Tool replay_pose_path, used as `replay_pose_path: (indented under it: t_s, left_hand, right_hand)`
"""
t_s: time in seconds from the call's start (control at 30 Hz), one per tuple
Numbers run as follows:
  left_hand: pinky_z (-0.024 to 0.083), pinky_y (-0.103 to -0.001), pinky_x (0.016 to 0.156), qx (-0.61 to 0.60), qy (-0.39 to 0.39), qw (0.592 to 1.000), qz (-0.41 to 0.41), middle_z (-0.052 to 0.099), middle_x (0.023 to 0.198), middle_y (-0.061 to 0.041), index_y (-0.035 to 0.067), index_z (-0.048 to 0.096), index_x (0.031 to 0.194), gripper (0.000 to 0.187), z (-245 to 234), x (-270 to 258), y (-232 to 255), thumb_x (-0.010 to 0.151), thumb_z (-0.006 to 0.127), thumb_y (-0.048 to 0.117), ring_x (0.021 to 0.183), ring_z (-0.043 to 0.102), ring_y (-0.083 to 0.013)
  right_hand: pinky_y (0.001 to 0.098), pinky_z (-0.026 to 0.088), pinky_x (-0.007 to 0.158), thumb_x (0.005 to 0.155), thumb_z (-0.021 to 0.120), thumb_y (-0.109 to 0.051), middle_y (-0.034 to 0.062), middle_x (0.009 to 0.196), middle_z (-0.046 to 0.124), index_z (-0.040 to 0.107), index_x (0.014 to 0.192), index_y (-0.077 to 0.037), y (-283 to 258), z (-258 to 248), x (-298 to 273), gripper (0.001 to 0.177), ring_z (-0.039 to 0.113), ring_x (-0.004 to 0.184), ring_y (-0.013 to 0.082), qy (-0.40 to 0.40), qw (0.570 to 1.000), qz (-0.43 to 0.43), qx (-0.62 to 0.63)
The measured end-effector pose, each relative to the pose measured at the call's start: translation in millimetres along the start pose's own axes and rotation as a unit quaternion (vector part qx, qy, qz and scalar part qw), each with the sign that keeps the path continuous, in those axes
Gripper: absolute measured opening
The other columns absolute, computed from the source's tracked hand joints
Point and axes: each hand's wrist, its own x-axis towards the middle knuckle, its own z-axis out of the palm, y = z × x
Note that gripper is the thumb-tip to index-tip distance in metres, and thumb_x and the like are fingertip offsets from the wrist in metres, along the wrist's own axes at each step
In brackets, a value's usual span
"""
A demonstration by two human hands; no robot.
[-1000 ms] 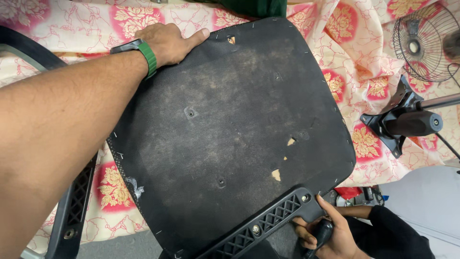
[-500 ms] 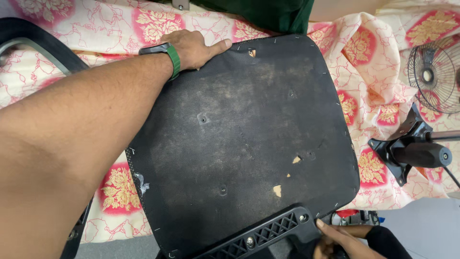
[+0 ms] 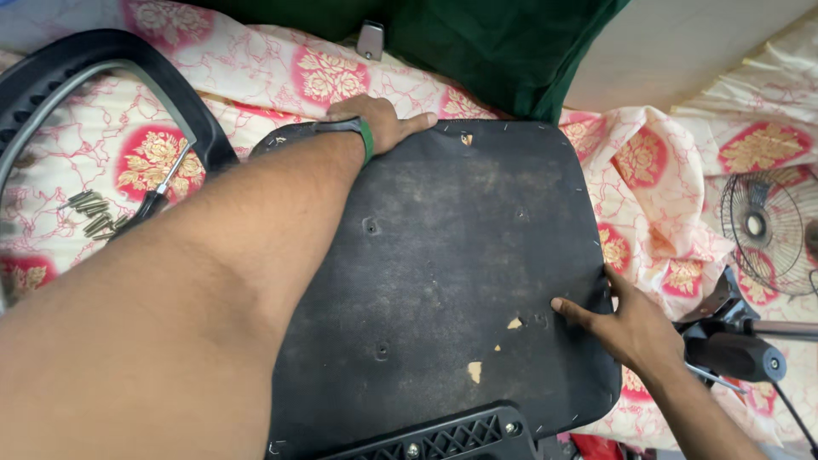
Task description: The person uses a screwdriver to attach a plastic frame to a black chair seat. They align the frame, insert screws, and tighten them to secure the frame to the seat.
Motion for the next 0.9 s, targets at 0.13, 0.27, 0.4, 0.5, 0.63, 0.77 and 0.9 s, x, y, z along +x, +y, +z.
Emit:
replay_pose_path:
  t_s: [0.13,0.27,0.4,0.5,0.63,0.77,0.9]
  left_hand:
    - [0.042,-0.056,0.107,-0.050,0.140,0.988,0.034,0.064,0.128,-0.023,0.000,0.065,0.126,0.084,3,-35,8,0.092,0.051,0.075,0.123,0.059,-0.0389]
    - [0.031,-0.058,0.117,-0.119,0.388,0.907,0.117,0.060,0.124,-0.016,0.001,0.060,0.129,0.058,28,-123,-7,0.098,0.066,0.049,0.124,0.055,-0.0339]
    - [0.039,-0.054,0.106,-0.167,0.409,0.896,-0.036,0.057,0.130,-0.023,-0.002,0.056,0.133,0.061,74,-254,-31,0.092,0.071,0.041,0.122,0.053,-0.0409]
    - [0.041,-0.051,0.103,-0.136,0.422,0.884,-0.147,0.053,0.129,-0.027,-0.006,0.053,0.133,0.075,113,-334,-38,0.081,0.076,0.043,0.121,0.052,-0.0448]
    - [0.051,-0.045,0.094,-0.278,0.294,0.866,-0.294,0.053,0.123,-0.025,-0.005,0.049,0.134,0.091,154,-377,-45,0.071,0.083,0.051,0.111,0.061,-0.0372]
    - [0.053,-0.046,0.095,-0.317,0.277,0.846,-0.327,0.063,0.119,-0.020,0.000,0.060,0.126,0.082,157,-372,-58,0.072,0.078,0.060,0.110,0.065,-0.0356]
    - [0.055,-0.046,0.095,-0.278,0.149,0.871,-0.377,0.067,0.117,-0.021,0.000,0.065,0.121,0.092,128,-359,-65,0.075,0.067,0.079,0.110,0.068,-0.0376]
  right_hand:
    - [0.0488,0.055,0.102,0.059,0.075,-0.081,0.0179,0.134,0.070,0.050,0.155,-0.018,0,-8,5,0.117,0.069,0.123,0.0335,-0.062,0.996,0.039,-0.058]
    - [0.0478,0.056,0.102,0.058,0.074,-0.082,0.0189,0.131,0.073,0.052,0.154,-0.018,6,-9,11,0.118,0.072,0.120,0.0333,-0.074,0.994,0.037,-0.066]
    - [0.0479,0.059,0.098,0.056,0.077,-0.081,0.0195,0.128,0.075,0.050,0.156,-0.016,10,-3,19,0.122,0.076,0.115,0.0344,-0.083,0.994,0.044,-0.060]
    - [0.0478,0.057,0.100,0.056,0.081,-0.078,0.0191,0.127,0.075,0.059,0.149,-0.011,16,1,30,0.116,0.074,0.116,0.0354,-0.076,0.996,0.028,-0.043]
    - [0.0430,0.059,0.079,0.054,0.084,-0.073,0.0197,0.105,0.078,0.069,0.136,-0.004,28,9,49,0.108,0.078,0.087,0.0325,-0.098,0.995,0.017,-0.013]
    - [0.0408,0.052,0.051,0.054,0.088,-0.066,0.0177,0.075,0.069,0.072,0.112,0.008,38,24,67,0.096,0.066,0.054,0.0303,-0.133,0.987,0.010,0.086]
    - [0.0388,0.042,0.046,0.063,0.081,-0.071,0.0117,0.061,0.055,0.070,0.095,0.011,44,29,78,0.089,0.055,0.047,0.0264,-0.135,0.983,0.028,0.123]
